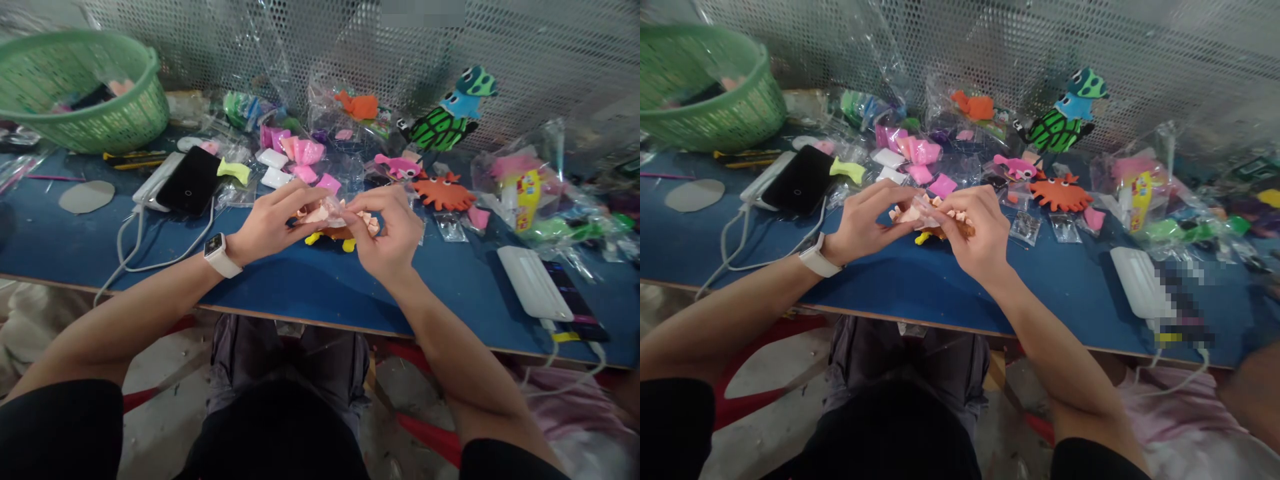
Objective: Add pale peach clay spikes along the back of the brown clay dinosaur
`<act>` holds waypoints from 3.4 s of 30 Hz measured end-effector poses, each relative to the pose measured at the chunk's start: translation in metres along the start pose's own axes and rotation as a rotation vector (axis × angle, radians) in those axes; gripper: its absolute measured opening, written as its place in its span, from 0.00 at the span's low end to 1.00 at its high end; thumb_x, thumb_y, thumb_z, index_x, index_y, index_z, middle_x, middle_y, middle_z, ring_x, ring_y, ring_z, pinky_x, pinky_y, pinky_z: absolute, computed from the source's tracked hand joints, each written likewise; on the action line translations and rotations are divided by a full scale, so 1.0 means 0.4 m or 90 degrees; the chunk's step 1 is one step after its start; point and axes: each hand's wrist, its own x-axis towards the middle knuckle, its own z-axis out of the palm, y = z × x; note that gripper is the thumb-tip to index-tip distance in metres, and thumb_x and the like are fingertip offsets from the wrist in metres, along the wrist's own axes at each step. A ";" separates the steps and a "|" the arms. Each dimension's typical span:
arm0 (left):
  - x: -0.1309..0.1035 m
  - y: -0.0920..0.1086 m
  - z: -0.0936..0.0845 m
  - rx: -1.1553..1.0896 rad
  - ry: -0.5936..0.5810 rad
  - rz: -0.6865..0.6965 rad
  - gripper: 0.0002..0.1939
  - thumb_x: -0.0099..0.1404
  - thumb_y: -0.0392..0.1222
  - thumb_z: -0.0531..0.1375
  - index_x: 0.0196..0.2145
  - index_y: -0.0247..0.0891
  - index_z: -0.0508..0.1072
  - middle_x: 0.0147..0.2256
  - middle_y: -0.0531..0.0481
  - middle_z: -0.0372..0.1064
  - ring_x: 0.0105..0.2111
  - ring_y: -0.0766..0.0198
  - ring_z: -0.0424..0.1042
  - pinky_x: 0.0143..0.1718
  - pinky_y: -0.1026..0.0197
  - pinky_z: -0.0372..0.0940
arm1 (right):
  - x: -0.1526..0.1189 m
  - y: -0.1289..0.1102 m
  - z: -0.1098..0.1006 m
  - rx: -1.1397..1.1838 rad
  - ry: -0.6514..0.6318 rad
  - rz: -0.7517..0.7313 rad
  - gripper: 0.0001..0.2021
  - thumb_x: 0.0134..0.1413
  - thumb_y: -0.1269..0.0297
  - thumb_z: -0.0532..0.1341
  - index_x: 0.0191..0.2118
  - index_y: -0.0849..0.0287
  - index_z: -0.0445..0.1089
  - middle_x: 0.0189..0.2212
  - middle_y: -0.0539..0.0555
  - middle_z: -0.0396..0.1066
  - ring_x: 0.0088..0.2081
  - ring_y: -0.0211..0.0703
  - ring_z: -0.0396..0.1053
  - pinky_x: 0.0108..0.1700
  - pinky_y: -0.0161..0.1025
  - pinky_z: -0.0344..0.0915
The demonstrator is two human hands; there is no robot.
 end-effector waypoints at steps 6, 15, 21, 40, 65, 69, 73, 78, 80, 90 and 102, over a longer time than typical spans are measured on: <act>-0.004 0.003 0.012 -0.013 -0.016 -0.016 0.19 0.85 0.57 0.59 0.52 0.40 0.82 0.42 0.46 0.85 0.37 0.63 0.82 0.40 0.61 0.75 | -0.002 -0.001 0.000 -0.005 0.021 0.011 0.02 0.74 0.60 0.72 0.44 0.47 0.80 0.36 0.47 0.85 0.37 0.46 0.82 0.42 0.49 0.78; 0.002 0.020 0.004 -0.029 0.032 0.002 0.14 0.85 0.52 0.62 0.48 0.40 0.81 0.38 0.51 0.86 0.28 0.70 0.77 0.32 0.66 0.69 | -0.011 0.002 0.007 0.011 0.001 0.021 0.04 0.74 0.65 0.71 0.45 0.48 0.79 0.36 0.47 0.84 0.36 0.43 0.79 0.43 0.46 0.74; 0.002 0.033 0.000 -0.031 0.027 -0.036 0.10 0.83 0.49 0.66 0.50 0.42 0.82 0.40 0.50 0.87 0.29 0.69 0.78 0.32 0.65 0.70 | -0.004 -0.011 0.007 0.016 0.022 0.016 0.02 0.73 0.62 0.72 0.47 0.48 0.80 0.39 0.49 0.86 0.41 0.46 0.82 0.43 0.46 0.77; 0.132 -0.036 0.025 0.001 0.138 -0.055 0.19 0.82 0.56 0.63 0.43 0.38 0.83 0.30 0.52 0.79 0.27 0.69 0.70 0.32 0.63 0.63 | 0.099 0.075 0.041 0.162 0.030 0.204 0.09 0.69 0.51 0.74 0.46 0.48 0.87 0.41 0.49 0.89 0.41 0.46 0.86 0.49 0.49 0.84; 0.085 -0.072 0.060 0.087 0.137 -0.008 0.19 0.85 0.56 0.61 0.49 0.38 0.82 0.35 0.48 0.82 0.32 0.64 0.79 0.35 0.61 0.68 | 0.068 0.095 0.052 0.227 -0.062 0.164 0.14 0.78 0.46 0.65 0.44 0.49 0.78 0.45 0.52 0.80 0.49 0.46 0.78 0.48 0.46 0.74; 0.087 -0.073 0.056 0.079 0.123 -0.003 0.19 0.86 0.56 0.60 0.49 0.38 0.82 0.37 0.46 0.83 0.34 0.63 0.80 0.37 0.62 0.69 | 0.066 0.101 0.055 0.261 -0.073 0.185 0.17 0.77 0.42 0.65 0.44 0.49 0.79 0.47 0.52 0.81 0.50 0.46 0.79 0.49 0.46 0.76; 0.084 -0.072 0.057 0.076 0.118 0.009 0.20 0.87 0.56 0.58 0.52 0.37 0.82 0.39 0.45 0.84 0.35 0.63 0.81 0.37 0.62 0.70 | 0.066 0.083 0.053 0.254 -0.078 0.192 0.15 0.74 0.42 0.68 0.48 0.47 0.83 0.53 0.53 0.83 0.57 0.49 0.79 0.55 0.51 0.77; 0.082 -0.063 0.052 0.052 0.100 -0.002 0.23 0.87 0.59 0.56 0.59 0.37 0.80 0.41 0.44 0.85 0.34 0.64 0.80 0.38 0.62 0.71 | 0.062 0.076 0.059 0.266 -0.065 0.214 0.17 0.70 0.40 0.71 0.44 0.47 0.84 0.52 0.53 0.83 0.55 0.50 0.80 0.59 0.54 0.79; 0.082 -0.056 0.049 0.010 0.092 -0.034 0.23 0.86 0.60 0.58 0.61 0.38 0.78 0.40 0.47 0.84 0.29 0.67 0.76 0.34 0.63 0.70 | 0.058 0.085 0.065 0.280 -0.049 0.234 0.18 0.70 0.38 0.70 0.43 0.47 0.84 0.51 0.53 0.83 0.54 0.49 0.81 0.58 0.54 0.80; 0.088 -0.045 0.040 -0.043 0.125 -0.077 0.30 0.88 0.64 0.50 0.56 0.36 0.79 0.34 0.49 0.81 0.27 0.67 0.75 0.33 0.62 0.68 | 0.047 0.101 0.079 0.384 -0.040 0.249 0.21 0.66 0.35 0.72 0.56 0.37 0.84 0.62 0.51 0.83 0.63 0.53 0.82 0.58 0.57 0.85; 0.096 -0.031 0.035 -0.058 0.094 -0.100 0.32 0.89 0.62 0.47 0.61 0.35 0.82 0.37 0.45 0.84 0.29 0.66 0.76 0.35 0.61 0.70 | 0.033 0.101 0.073 0.291 -0.064 0.161 0.17 0.69 0.39 0.72 0.56 0.38 0.84 0.64 0.52 0.80 0.67 0.54 0.77 0.72 0.66 0.75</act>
